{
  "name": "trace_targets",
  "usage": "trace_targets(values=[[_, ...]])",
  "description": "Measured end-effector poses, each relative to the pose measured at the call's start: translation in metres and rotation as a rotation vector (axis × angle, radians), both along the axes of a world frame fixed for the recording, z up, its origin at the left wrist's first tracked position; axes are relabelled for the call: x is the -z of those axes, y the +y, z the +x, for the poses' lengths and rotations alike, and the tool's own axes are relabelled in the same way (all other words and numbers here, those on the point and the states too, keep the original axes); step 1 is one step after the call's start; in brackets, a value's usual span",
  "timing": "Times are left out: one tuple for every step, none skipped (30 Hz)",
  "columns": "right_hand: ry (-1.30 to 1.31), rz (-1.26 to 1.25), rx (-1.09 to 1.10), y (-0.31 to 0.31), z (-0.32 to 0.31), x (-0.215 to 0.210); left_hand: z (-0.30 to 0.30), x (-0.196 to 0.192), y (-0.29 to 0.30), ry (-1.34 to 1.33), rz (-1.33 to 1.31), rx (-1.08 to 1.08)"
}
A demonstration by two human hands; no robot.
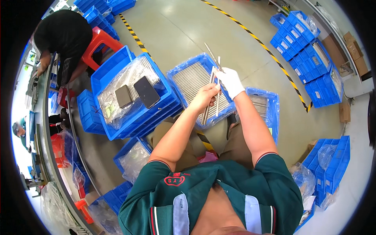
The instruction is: The person sits on a low stool in a factory setting, picking up bundles of thin metal rods from blue plastic crates. They separate the rods by hand, align them, and place them back into the crates. The process is repeated continuously throughout the clip.
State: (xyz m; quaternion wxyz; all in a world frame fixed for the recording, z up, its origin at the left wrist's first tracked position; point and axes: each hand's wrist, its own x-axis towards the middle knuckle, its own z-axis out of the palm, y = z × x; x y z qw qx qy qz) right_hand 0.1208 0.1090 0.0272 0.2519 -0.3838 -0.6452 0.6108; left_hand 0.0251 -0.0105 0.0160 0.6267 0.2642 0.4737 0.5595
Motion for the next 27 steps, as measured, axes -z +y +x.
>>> trace_targets(values=[[0.010,-0.008,0.062,-0.001,-0.001,0.000,0.004,-0.002,0.000,-0.001,-0.017,0.029],[0.019,-0.017,0.124,-0.002,-0.001,0.001,0.008,-0.005,-0.002,-0.010,-0.030,0.037],[0.032,-0.020,0.185,0.000,-0.002,0.001,0.009,-0.007,-0.001,-0.014,-0.017,0.047],[0.042,-0.068,0.211,0.004,-0.001,0.005,0.009,-0.009,0.000,-0.017,-0.004,0.056],[0.062,-0.070,0.245,0.005,-0.002,0.009,0.009,-0.010,0.001,-0.021,0.010,0.065],[0.079,-0.068,0.278,0.005,-0.003,0.010,0.012,-0.010,0.004,0.007,0.023,0.022],[0.096,-0.066,0.311,0.006,-0.005,0.013,0.014,-0.011,0.004,-0.016,-0.008,0.023],[0.100,-0.040,0.364,0.008,-0.008,0.018,0.017,-0.012,0.002,-0.038,-0.040,0.023],[0.172,-0.057,0.436,0.021,-0.007,0.025,0.020,-0.013,0.001,-0.061,-0.071,0.024],[0.246,-0.078,0.507,0.038,-0.003,0.028,0.022,-0.014,-0.003,-0.108,-0.065,0.084],[0.321,-0.098,0.578,0.052,0.005,0.033,0.024,-0.015,-0.007,-0.155,-0.058,0.144],[0.341,-0.123,0.593,0.058,0.011,0.032,0.024,-0.019,-0.012,-0.158,-0.076,0.124],[0.362,-0.141,0.606,0.065,0.017,0.024,0.024,-0.024,-0.014,-0.162,-0.087,0.104],[0.382,-0.158,0.619,0.070,0.019,0.018,0.017,-0.020,-0.013,-0.214,-0.086,0.085],[0.355,-0.178,0.571,0.068,0.020,0.014,0.008,-0.014,-0.011,-0.272,-0.078,0.065],[0.331,-0.203,0.518,0.061,0.022,0.011,0.000,-0.013,-0.011,-0.285,-0.062,0.066],[0.307,-0.228,0.465,0.052,0.025,0.009,-0.006,-0.008,-0.008,-0.239,-0.001,0.031],[0.276,-0.209,0.411,0.041,0.020,0.010,-0.008,-0.005,-0.005,-0.287,0.019,0.010],[0.264,-0.324,0.306,0.020,0.013,-0.003,-0.012,-0.004,-0.003,-0.334,0.040,-0.025],[0.153,-0.311,0.220,0.011,0.008,-0.002,-0.013,-0.003,0.001,-0.368,0.059,-0.020],[0.105,-0.229,0.147,0.004,0.006,0.002,-0.014,-0.002,0.002,-0.405,0.075,-0.018],[0.101,-0.155,0.109,-0.002,0.004,0.006,-0.014,0.000,0.002,-0.441,0.085,-0.019],[0.096,-0.080,0.070,-0.006,0.004,0.009,-0.015,0.003,0.003,-0.448,0.089,-0.008],[0.020,0.007,0.032,-0.009,0.003,0.007,-0.016,0.001,0.004,-0.453,0.089,0.005],[-0.057,0.093,-0.007,-0.011,0.004,0.003,-0.017,-0.001,0.004,-0.457,0.090,0.018],[-0.134,0.180,-0.045,-0.012,0.003,0.001,-0.014,-0.003,0.001,-0.466,0.132,0.015],[-0.116,0.138,-0.067,-0.012,0.002,0.002,-0.013,-0.001,0.000,-0.489,0.146,0.033]])
